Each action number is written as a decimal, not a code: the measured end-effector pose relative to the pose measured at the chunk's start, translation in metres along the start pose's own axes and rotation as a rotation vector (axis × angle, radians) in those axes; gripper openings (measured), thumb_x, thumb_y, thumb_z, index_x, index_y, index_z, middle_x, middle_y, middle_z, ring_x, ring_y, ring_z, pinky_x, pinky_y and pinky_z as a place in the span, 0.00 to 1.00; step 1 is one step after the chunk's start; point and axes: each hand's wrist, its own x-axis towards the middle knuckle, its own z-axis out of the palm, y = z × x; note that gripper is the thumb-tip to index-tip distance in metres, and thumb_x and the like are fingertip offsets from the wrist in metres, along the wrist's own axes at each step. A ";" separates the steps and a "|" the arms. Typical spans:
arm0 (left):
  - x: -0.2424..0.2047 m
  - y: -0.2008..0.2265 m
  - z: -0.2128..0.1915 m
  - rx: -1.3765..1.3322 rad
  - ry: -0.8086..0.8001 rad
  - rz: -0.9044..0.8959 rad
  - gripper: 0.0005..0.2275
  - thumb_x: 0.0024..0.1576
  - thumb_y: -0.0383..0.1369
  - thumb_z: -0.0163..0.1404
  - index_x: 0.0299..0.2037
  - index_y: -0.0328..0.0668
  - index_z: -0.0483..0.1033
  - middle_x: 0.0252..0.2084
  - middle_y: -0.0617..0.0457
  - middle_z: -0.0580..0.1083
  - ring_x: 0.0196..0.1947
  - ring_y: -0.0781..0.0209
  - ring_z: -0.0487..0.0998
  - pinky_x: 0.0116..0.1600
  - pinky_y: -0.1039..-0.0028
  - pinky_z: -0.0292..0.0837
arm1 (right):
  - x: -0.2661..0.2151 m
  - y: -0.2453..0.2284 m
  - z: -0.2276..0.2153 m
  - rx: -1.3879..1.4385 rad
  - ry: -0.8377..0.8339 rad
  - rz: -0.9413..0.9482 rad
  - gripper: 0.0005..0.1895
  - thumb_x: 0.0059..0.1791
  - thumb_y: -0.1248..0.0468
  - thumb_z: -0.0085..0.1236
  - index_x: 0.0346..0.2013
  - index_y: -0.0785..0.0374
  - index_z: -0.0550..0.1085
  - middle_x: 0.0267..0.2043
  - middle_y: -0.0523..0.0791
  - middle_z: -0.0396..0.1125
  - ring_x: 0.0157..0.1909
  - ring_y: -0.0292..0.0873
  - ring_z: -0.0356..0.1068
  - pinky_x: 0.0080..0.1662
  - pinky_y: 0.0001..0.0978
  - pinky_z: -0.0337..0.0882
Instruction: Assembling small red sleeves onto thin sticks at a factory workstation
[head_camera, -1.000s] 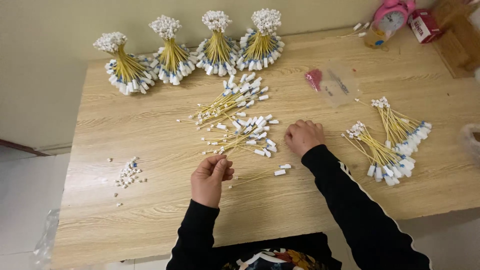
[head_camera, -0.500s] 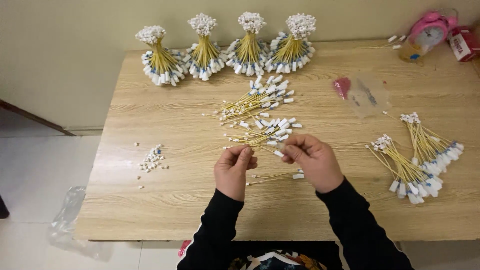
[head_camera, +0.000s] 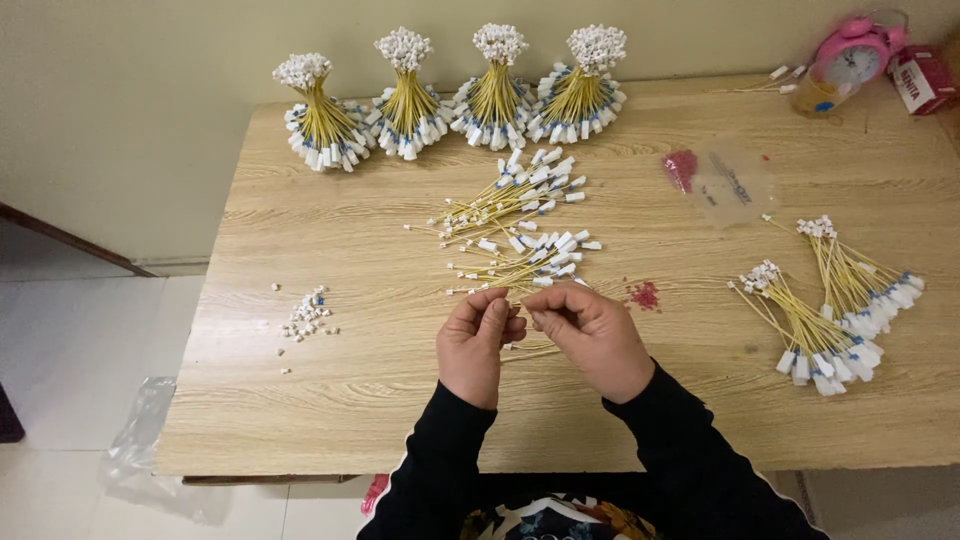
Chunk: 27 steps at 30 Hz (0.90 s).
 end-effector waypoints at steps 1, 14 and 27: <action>-0.002 0.003 0.001 0.000 -0.002 -0.001 0.08 0.59 0.27 0.49 0.45 0.31 0.75 0.31 0.44 0.77 0.28 0.60 0.80 0.35 0.74 0.81 | -0.001 -0.002 0.001 0.000 0.002 0.000 0.05 0.46 0.73 0.57 0.37 0.70 0.77 0.24 0.49 0.69 0.31 0.36 0.67 0.37 0.27 0.72; -0.011 0.012 0.010 0.000 -0.041 0.039 0.11 0.57 0.28 0.53 0.48 0.37 0.72 0.29 0.50 0.76 0.29 0.65 0.79 0.34 0.79 0.78 | 0.008 -0.015 0.002 -0.452 0.079 -0.349 0.03 0.44 0.66 0.64 0.32 0.57 0.80 0.29 0.45 0.65 0.35 0.45 0.66 0.42 0.35 0.68; -0.017 0.019 0.011 0.002 -0.102 0.094 0.11 0.57 0.27 0.52 0.49 0.36 0.73 0.28 0.49 0.75 0.28 0.65 0.77 0.35 0.79 0.77 | 0.003 -0.012 0.005 -0.362 0.076 -0.275 0.04 0.42 0.68 0.65 0.32 0.59 0.80 0.30 0.45 0.70 0.34 0.45 0.72 0.41 0.35 0.70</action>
